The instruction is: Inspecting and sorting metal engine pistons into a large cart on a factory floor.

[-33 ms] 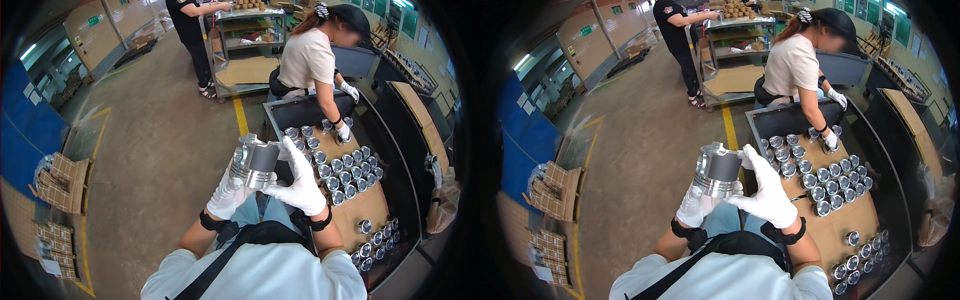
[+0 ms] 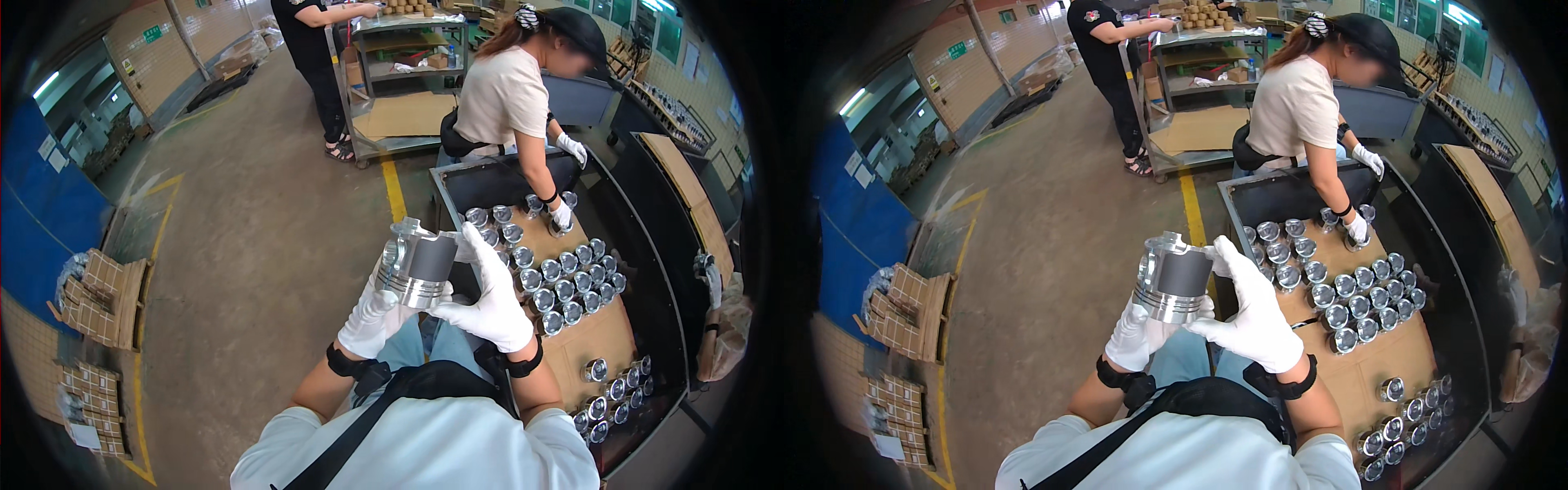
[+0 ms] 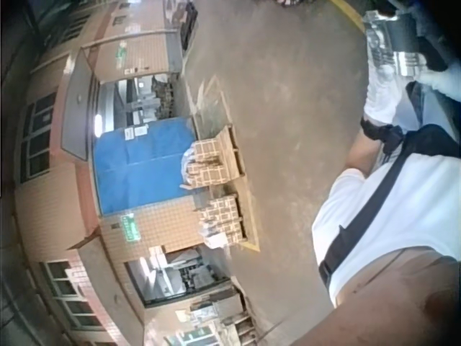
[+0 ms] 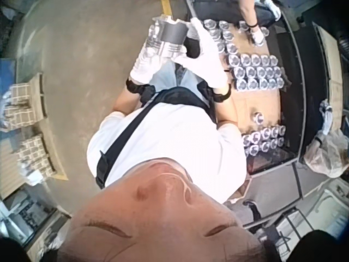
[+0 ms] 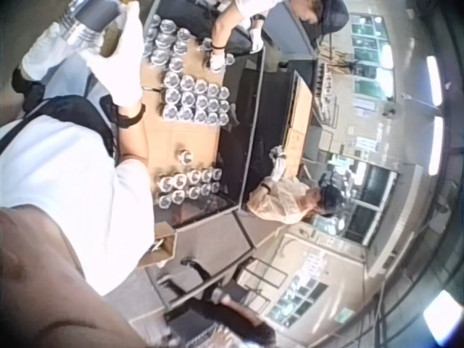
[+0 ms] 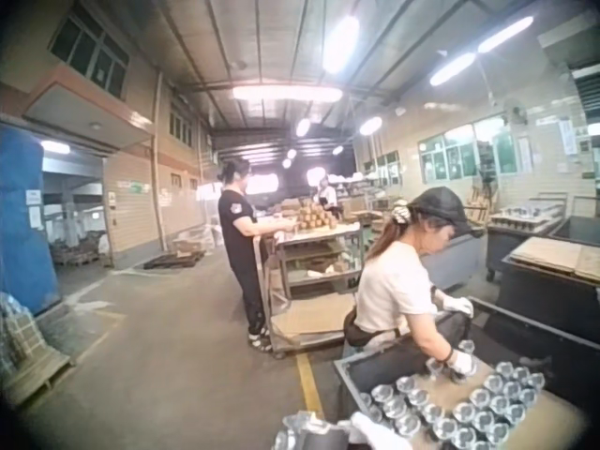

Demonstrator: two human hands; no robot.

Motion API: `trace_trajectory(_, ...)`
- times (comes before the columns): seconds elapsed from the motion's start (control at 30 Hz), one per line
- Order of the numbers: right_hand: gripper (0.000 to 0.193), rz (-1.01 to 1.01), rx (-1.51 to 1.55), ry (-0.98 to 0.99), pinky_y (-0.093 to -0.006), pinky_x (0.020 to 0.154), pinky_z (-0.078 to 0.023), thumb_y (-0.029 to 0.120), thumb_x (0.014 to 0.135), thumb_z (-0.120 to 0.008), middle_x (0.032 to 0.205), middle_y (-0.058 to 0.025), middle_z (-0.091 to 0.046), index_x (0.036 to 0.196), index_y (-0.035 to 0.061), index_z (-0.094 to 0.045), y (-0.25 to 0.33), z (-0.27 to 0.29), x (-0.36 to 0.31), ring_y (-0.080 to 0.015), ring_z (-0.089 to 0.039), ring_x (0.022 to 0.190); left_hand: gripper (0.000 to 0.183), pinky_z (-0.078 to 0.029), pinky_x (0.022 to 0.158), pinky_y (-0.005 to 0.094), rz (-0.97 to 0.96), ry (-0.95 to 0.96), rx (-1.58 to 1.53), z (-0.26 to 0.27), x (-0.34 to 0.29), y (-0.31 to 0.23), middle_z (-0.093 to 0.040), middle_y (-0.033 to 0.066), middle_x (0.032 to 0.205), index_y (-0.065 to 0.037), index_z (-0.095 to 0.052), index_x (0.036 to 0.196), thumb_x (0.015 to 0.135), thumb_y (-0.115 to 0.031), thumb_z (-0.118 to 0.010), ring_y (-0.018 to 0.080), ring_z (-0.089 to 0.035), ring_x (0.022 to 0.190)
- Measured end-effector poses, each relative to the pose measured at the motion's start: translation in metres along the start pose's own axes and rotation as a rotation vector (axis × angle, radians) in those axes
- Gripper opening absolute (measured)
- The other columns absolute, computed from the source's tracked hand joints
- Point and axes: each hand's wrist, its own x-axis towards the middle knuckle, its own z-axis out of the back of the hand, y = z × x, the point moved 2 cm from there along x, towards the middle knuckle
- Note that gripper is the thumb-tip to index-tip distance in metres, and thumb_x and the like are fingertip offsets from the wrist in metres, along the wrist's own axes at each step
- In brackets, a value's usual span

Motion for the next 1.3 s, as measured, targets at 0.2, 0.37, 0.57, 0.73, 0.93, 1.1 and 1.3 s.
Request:
trace_trajectory(0.2, 0.105, 0.066, -0.069, 0.010, -0.0413, 0.109, -0.044, 0.010, 0.065, -0.088, 0.141, -0.0217, -0.054, 0.153, 0.0004, -0.032, 0.002, 0.001, 0.000, -0.0334, -0.057, 0.127, 0.108, -0.054, 0.102, 0.0465, -0.019, -0.055, 0.154, 0.002, 0.007, -0.002, -0.058, 0.0135, 0.135, -0.007, -0.030, 0.153, 0.068, -0.029, -0.094, 0.0316, -0.065, 0.116)
trace_trajectory(0.37, 0.103, 0.081, -0.114, -0.011, -0.0419, 0.110, -0.043, 0.010, 0.065, -0.087, 0.143, -0.0227, -0.052, 0.152, -0.0007, -0.033, 0.008, 0.000, 0.000, -0.0350, -0.054, 0.131, 0.119, -0.046, 0.110, 0.0439, -0.482, -0.020, 0.619, -0.003, 0.004, -0.006, -0.049, 0.0141, 0.145, -0.006, -0.025, 0.155, 0.064, -0.030, -0.097, 0.0260, -0.054, 0.129)
trace_trajectory(0.57, 0.096, 0.215, -0.272, -0.023, -0.0431, 0.109, -0.044, 0.007, 0.063, -0.085, 0.147, -0.0248, -0.048, 0.147, -0.0017, -0.039, 0.006, -0.002, 0.003, -0.0414, -0.053, 0.131, 0.116, -0.047, 0.107, 0.0404, -0.661, -0.090, 1.018, -0.019, -0.010, -0.002, -0.047, 0.0147, 0.141, -0.009, -0.018, 0.153, 0.066, -0.010, -0.095, 0.0259, -0.050, 0.132)
trace_trajectory(0.73, 0.082, 0.370, -0.253, -0.091, -0.0435, 0.098, -0.050, 0.005, 0.061, -0.083, 0.143, -0.0270, -0.051, 0.136, 0.0002, -0.051, 0.008, -0.003, 0.004, -0.0434, -0.059, 0.119, 0.131, -0.043, 0.111, 0.0424, -0.635, -0.061, 0.960, -0.014, -0.011, -0.006, -0.040, 0.0151, 0.146, -0.014, -0.002, 0.156, 0.065, -0.009, -0.095, 0.0273, -0.050, 0.132)
trace_trajectory(0.93, 0.053, 0.455, -0.594, -0.089, -0.0411, 0.076, -0.053, 0.002, 0.061, -0.077, 0.128, -0.0269, -0.059, 0.111, 0.0032, -0.061, 0.039, -0.008, 0.011, -0.0340, -0.065, 0.085, 0.114, -0.046, 0.110, 0.0465, -0.358, -0.035, 0.282, -0.011, -0.006, -0.011, -0.045, 0.0144, 0.148, -0.013, -0.015, 0.159, 0.073, -0.020, -0.089, 0.0305, -0.051, 0.133)
trace_trajectory(1.1, 0.074, 0.516, -0.449, -0.024, -0.0424, 0.085, -0.052, 0.018, 0.063, -0.087, 0.131, -0.0233, -0.058, 0.126, 0.0015, -0.054, 0.040, -0.012, 0.012, -0.0366, -0.063, 0.101, 0.102, -0.052, 0.106, 0.0463, -0.195, -0.058, -0.081, 0.004, -0.010, -0.007, -0.042, 0.0176, 0.150, -0.009, -0.027, 0.155, 0.074, -0.024, -0.086, 0.0319, -0.054, 0.131)
trace_trajectory(1.3, 0.102, 0.372, -0.432, 0.080, -0.0451, 0.095, -0.049, 0.032, 0.062, -0.093, 0.133, -0.0214, -0.058, 0.144, -0.0014, -0.042, 0.030, -0.015, 0.007, -0.0378, -0.060, 0.114, 0.087, -0.062, 0.088, 0.0544, -0.168, 0.150, -0.276, 0.002, -0.006, -0.012, -0.026, 0.0214, 0.161, -0.018, -0.029, 0.156, 0.083, -0.015, -0.078, 0.0425, -0.050, 0.133)
